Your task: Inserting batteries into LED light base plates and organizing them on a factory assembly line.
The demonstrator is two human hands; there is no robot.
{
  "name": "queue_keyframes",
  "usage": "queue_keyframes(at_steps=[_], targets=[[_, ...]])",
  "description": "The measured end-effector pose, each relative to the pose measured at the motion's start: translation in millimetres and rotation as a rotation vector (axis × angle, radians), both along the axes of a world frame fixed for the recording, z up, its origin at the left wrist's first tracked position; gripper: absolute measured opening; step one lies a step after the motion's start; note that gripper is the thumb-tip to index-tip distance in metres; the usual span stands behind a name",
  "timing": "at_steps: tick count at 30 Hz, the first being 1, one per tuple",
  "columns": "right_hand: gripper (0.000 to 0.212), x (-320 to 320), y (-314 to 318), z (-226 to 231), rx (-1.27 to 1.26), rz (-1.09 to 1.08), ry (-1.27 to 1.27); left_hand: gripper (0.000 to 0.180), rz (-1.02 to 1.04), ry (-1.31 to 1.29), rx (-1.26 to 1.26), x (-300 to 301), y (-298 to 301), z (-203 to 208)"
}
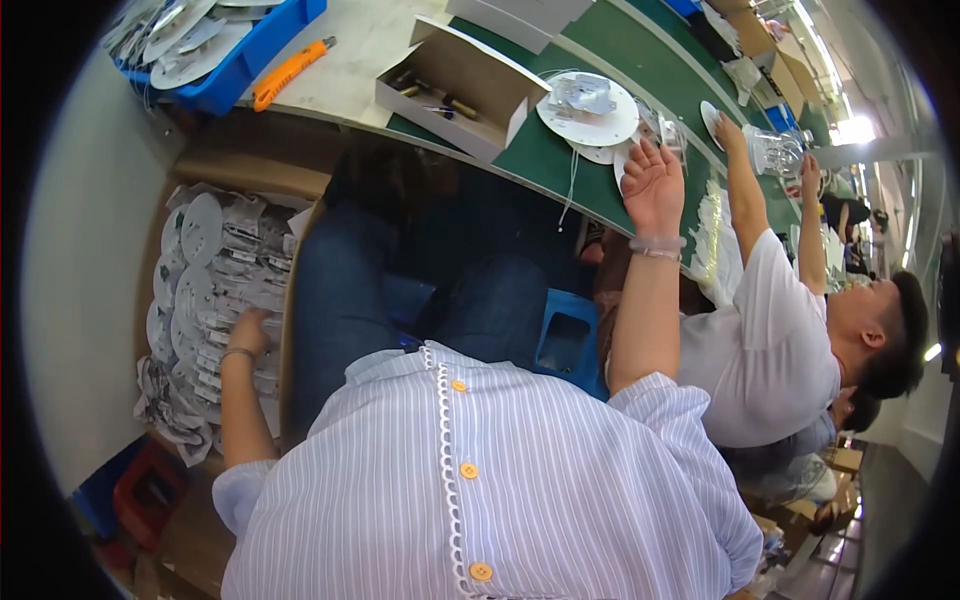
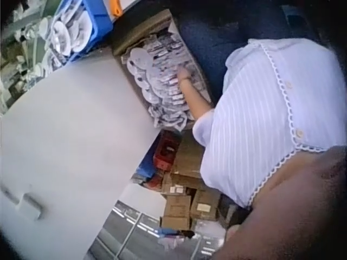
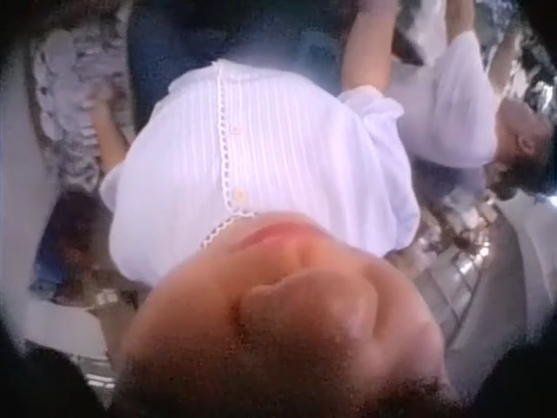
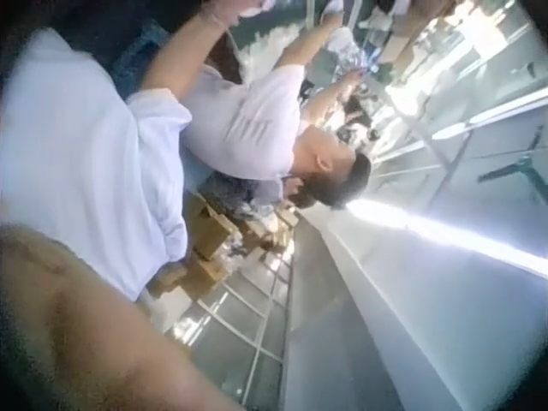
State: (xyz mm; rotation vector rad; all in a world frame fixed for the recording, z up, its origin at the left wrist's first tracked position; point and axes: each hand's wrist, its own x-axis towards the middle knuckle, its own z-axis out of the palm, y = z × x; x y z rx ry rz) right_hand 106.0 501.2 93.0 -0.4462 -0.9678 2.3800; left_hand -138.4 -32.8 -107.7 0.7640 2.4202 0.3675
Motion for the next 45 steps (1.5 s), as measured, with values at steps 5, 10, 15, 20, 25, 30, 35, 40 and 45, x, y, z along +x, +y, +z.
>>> queue_keyframes(at_steps=[5, 10, 15, 20, 25, 30, 35, 40, 45], targets=[[0.019, -73.1, -127.5, 52.0, 1.132, -0.079, -0.383, 0.034, -0.011, -0.299, -0.264, 24.7, -6.9, -33.4], [0.017, -161.5, -124.3, 37.1, 1.916, 0.072, -0.549, 0.031, -0.118, -0.392, -0.198, 28.3, -56.0, -124.1], [0.023, -203.9, -99.8, 25.6, 2.128, 0.535, -1.047, 0.031, -0.033, -0.262, -0.29, 42.7, -37.7, -98.6], [0.026, -207.8, -98.5, 12.5, 2.176, 0.52, -0.945, 0.023, 0.036, -0.095, -0.134, 58.2, -53.8, -127.4], [0.03, -209.5, -100.2, 2.1, 2.114, 0.644, -0.906, 0.021, -0.018, -0.045, -0.099, 54.3, -38.8, -87.8], [0.022, -208.2, -96.0, -0.5, 2.045, 0.712, -0.895, 0.018, -0.033, 0.001, -0.031, 58.5, -50.6, -83.3], [0.019, -214.5, -101.4, -4.8, 2.028, 0.641, -0.812, 0.02, 0.096, -0.121, 0.06, 58.2, -50.1, -86.1], [0.026, -221.6, -109.1, 8.4, 2.003, 0.602, -0.671, 0.03, 0.237, -0.226, 0.067, 51.0, -30.7, -59.0], [0.031, -230.8, -102.1, 3.2, 1.999, 0.592, -0.677, 0.02, 0.201, 0.005, 0.215, 37.7, -15.7, -50.2]])
